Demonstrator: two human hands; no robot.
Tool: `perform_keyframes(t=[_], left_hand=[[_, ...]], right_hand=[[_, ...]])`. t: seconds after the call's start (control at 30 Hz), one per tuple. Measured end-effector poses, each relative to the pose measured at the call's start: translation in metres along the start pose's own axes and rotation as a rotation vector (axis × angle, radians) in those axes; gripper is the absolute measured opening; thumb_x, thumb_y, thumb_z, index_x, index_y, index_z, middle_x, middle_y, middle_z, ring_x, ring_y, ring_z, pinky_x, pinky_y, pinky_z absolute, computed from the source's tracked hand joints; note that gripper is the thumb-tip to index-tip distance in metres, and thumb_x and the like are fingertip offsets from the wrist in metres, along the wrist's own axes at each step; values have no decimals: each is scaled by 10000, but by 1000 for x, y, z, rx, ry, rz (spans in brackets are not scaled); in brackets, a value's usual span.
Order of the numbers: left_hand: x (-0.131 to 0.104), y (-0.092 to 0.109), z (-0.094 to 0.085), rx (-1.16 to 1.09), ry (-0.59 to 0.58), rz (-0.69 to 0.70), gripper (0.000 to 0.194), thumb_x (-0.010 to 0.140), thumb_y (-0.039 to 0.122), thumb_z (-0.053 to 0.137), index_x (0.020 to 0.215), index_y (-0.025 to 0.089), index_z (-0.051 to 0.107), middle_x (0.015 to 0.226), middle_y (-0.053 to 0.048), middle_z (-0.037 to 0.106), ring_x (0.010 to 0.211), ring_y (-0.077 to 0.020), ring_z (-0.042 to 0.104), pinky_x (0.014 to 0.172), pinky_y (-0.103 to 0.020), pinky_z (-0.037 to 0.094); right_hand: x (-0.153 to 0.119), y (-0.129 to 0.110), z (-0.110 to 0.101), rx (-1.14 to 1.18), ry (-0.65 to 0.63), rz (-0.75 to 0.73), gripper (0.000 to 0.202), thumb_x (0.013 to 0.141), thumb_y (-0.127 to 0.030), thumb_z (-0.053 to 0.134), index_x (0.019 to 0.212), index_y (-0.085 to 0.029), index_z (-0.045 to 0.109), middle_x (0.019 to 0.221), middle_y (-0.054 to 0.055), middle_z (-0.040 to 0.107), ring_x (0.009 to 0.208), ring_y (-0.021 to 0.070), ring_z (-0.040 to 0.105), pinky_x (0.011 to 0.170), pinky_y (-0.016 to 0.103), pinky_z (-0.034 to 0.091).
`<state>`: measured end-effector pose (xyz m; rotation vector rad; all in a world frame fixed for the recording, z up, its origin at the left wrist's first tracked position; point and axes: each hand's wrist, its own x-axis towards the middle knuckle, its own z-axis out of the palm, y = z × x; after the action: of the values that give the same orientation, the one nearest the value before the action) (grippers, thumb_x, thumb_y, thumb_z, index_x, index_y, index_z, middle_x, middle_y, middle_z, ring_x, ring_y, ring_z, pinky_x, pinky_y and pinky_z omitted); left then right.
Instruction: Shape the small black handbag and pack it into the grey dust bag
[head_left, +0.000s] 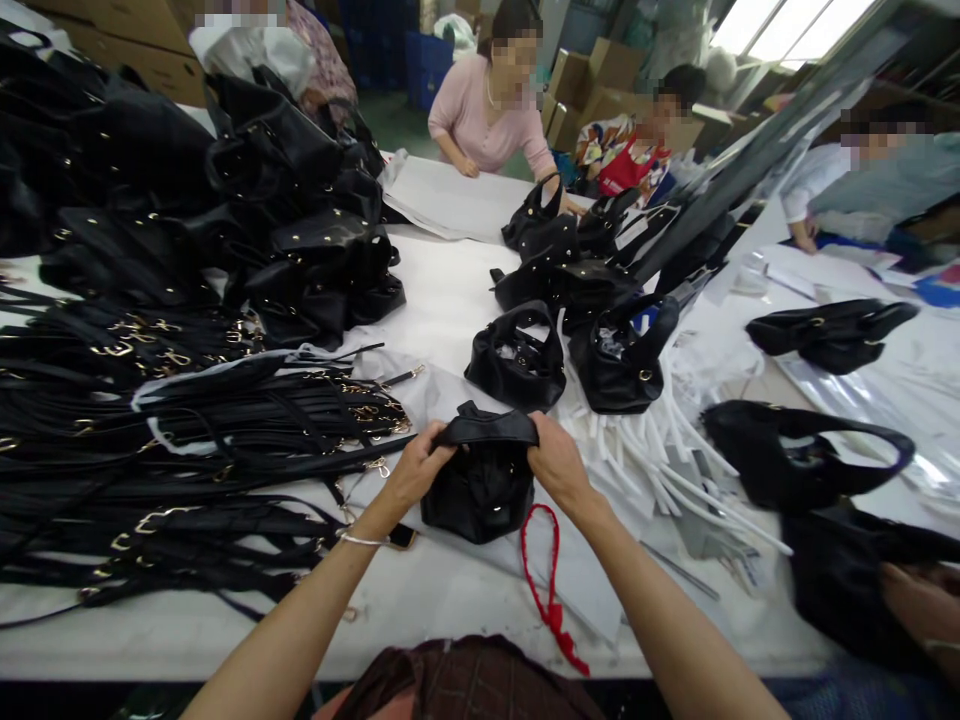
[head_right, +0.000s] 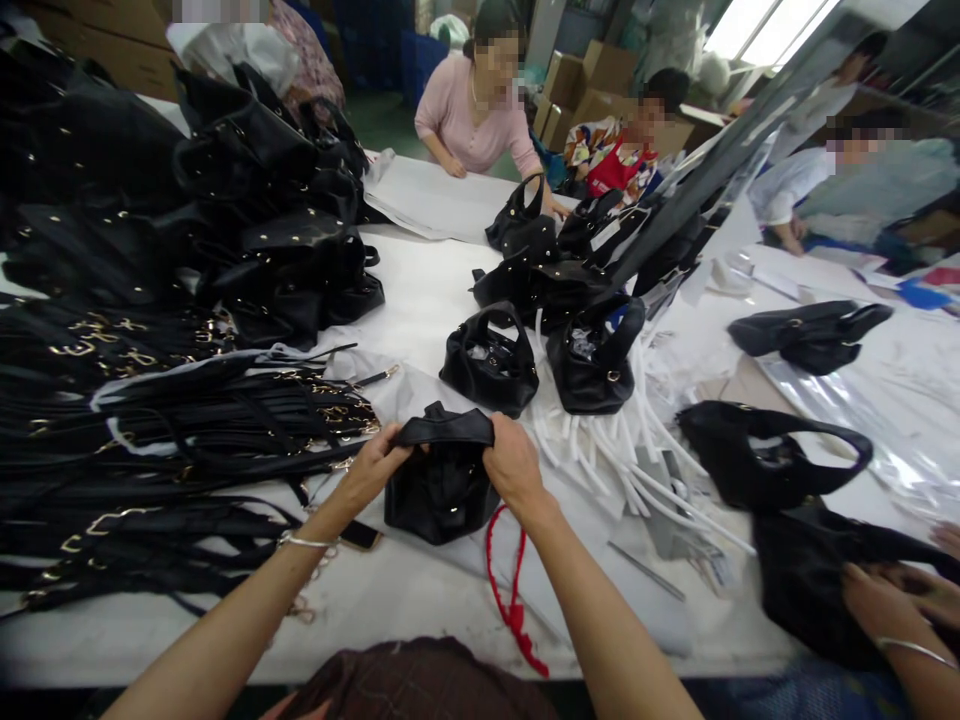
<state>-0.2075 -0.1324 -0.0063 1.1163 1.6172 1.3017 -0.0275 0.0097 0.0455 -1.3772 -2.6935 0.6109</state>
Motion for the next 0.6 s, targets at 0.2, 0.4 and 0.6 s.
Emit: perform_keyframes(t=[0.2, 0.4, 0.6], left_hand=[[-9, 5, 3, -214, 77, -74, 265, 933, 420, 480, 961, 171, 566, 920, -25, 651, 902, -191, 596, 861, -306, 454], [-15, 9, 27, -155, 274, -112, 226, 914, 410, 507, 922, 187, 543, 853, -3, 617, 836, -178, 581, 790, -290, 464], [-32, 17, 40, -144, 170, -37, 213, 945, 380, 462, 976, 187, 546, 917, -31, 658, 858, -182, 618, 796, -300, 494]], right_hand=[[-18, -15, -22, 16, 187, -84, 306, 835, -277, 612, 1120, -187, 544, 1047, 73, 609, 900, 217, 575, 756, 318, 435], [-74, -57, -10, 312, 77, -473, 178, 964, -229, 420, 866, -204, 566, 819, 37, 591, 799, 156, 553, 766, 285, 463], [-64, -32, 43, 186, -151, -141, 326, 873, -56, 336, 1056, -127, 597, 1002, 132, 658, 940, 216, 612, 878, 372, 492]])
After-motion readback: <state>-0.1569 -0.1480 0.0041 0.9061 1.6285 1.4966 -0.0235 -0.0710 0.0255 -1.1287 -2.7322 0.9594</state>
